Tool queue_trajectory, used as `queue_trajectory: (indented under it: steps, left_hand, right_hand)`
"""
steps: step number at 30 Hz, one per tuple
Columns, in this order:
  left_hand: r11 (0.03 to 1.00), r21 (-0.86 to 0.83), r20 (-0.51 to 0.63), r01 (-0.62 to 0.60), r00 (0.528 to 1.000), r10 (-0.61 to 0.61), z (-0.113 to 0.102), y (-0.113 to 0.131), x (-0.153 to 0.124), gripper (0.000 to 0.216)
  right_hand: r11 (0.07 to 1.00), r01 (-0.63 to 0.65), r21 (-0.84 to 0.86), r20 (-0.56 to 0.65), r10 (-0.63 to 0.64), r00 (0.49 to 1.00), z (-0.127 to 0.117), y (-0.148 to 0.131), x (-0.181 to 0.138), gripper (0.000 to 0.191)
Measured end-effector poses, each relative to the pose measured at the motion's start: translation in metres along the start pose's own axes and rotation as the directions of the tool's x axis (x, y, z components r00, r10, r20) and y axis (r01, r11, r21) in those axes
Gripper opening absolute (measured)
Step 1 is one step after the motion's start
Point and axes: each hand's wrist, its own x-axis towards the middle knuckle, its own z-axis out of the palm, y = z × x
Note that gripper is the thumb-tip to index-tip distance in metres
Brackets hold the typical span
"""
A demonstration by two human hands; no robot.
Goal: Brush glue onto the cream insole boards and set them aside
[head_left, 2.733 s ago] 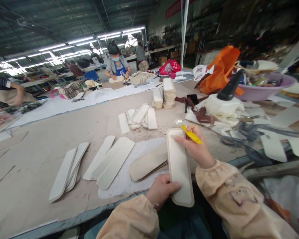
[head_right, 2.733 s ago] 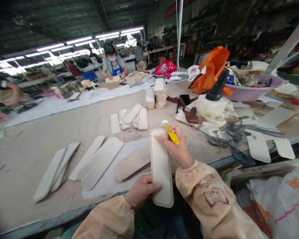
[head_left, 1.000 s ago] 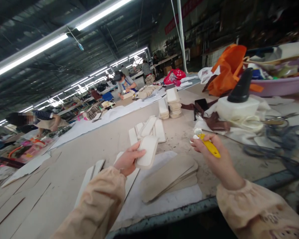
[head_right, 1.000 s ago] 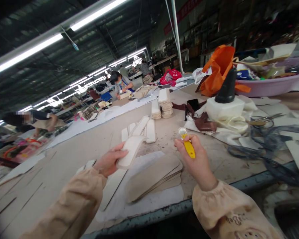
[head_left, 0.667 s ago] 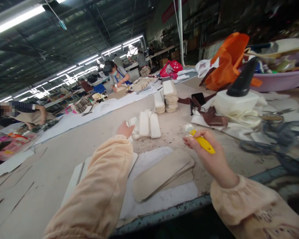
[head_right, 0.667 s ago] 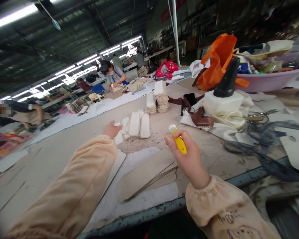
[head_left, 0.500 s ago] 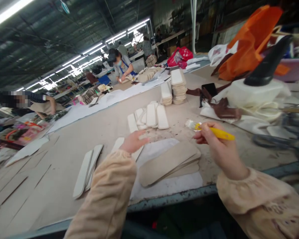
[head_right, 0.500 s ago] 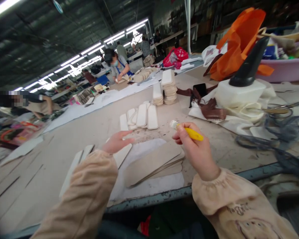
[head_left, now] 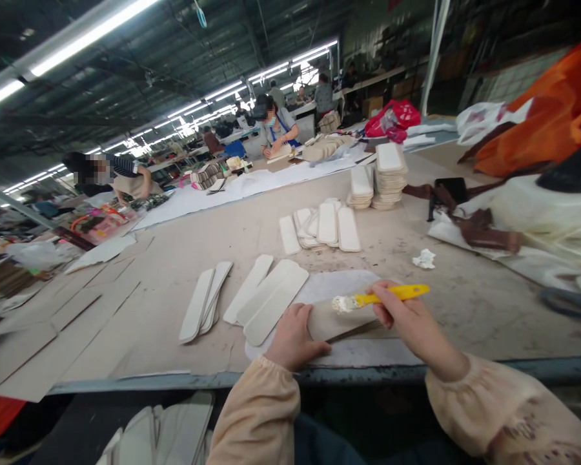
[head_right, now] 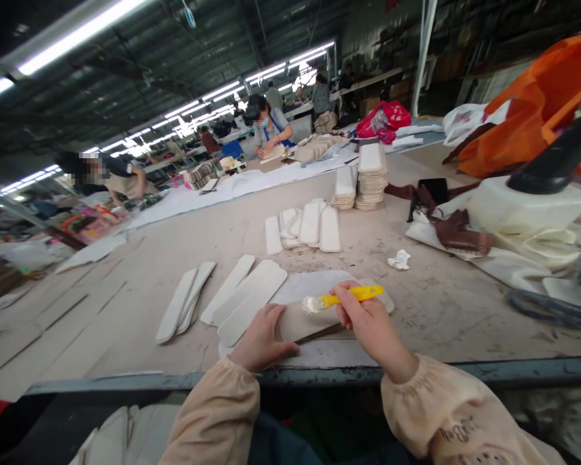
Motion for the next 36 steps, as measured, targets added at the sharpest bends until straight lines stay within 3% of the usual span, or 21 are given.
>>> queue_trajectory:
  steps: [8, 13, 18, 27, 32, 36]
  left_hand:
    - [1.000, 0.022, -0.033, -0.020, 0.999, 0.020, 0.002, -0.005, 0.003, 0.077]
    - [0.999, 0.047, -0.055, -0.001, 0.998, 0.003, 0.005, -0.003, 0.001, 0.073]
    - [0.996, 0.081, -0.061, 0.025, 0.998, -0.020, 0.007, -0.004, 0.000, 0.069]
    - [0.993, 0.115, -0.052, 0.016, 0.999, -0.010, 0.004, -0.001, 0.001, 0.068]
    - [0.993, 0.118, -0.050, 0.015, 0.999, -0.009, 0.004, 0.000, 0.000, 0.068]
    - [0.992, 0.124, -0.054, 0.009, 0.999, -0.002, 0.004, 0.000, -0.001, 0.069]
  right_hand:
    - [0.995, 0.006, -0.095, 0.154, 0.009, 0.988, 0.043, 0.012, -0.002, 0.046]
    - [0.955, 0.126, -0.267, 0.150, -0.088, 0.985, 0.052, 0.015, 0.001, 0.054]
    - [0.900, 0.119, -0.419, 0.032, -0.116, 0.993, 0.032, 0.016, 0.010, 0.050]
    - [0.819, 0.026, -0.573, -0.209, -0.176, 0.962, -0.038, 0.014, 0.030, 0.041]
    - [0.709, 0.005, -0.705, -0.295, -0.301, 0.907, -0.063, 0.017, 0.031, 0.035]
    - [0.569, 0.009, -0.822, -0.279, -0.417, 0.865, -0.060, 0.014, 0.023, 0.036]
